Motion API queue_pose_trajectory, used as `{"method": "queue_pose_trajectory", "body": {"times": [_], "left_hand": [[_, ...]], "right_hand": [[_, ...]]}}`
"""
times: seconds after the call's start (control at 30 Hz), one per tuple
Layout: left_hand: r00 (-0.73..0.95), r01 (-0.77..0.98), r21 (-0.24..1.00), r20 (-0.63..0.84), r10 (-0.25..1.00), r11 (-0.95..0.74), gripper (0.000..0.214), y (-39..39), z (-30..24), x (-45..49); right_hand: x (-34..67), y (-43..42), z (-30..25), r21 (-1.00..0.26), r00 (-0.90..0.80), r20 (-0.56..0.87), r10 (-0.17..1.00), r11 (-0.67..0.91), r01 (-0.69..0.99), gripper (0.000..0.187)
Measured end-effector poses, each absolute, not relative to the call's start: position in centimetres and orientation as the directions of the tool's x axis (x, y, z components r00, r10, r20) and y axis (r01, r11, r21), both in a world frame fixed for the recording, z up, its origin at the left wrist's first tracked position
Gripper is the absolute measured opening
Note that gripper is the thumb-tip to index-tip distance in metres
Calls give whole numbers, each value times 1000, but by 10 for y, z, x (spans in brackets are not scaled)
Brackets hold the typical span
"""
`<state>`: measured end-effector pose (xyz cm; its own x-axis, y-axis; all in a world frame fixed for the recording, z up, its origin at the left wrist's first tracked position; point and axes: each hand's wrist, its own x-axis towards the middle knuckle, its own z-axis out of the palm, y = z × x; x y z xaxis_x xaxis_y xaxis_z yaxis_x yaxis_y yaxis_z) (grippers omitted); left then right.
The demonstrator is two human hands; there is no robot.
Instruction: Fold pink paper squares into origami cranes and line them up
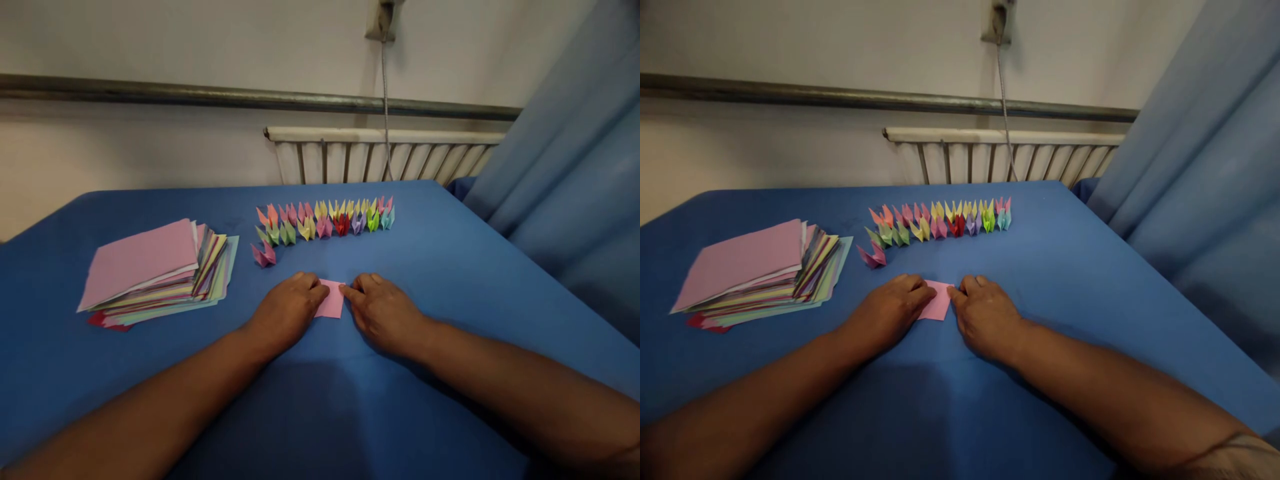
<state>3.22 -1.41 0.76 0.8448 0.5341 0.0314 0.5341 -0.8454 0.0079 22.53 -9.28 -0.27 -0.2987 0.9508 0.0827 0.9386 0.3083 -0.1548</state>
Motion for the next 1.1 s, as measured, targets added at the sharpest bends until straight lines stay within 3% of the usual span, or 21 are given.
{"method": "queue_pose_trajectory", "body": {"times": [0.5,0.77,1.1], "left_hand": [[858,513,9,42,513,-859,24,-15,9,32],[863,504,28,30,505,-863,28,-15,9,32],[835,548,57,24,549,-835,31,-15,8,32]], "right_hand": [[225,-94,-4,-220,-240,126,963,263,939,33],[223,-88,-9,-228,-229,139,963,257,939,56],[223,-92,-6,-130,-301,138,944,319,939,43]]}}
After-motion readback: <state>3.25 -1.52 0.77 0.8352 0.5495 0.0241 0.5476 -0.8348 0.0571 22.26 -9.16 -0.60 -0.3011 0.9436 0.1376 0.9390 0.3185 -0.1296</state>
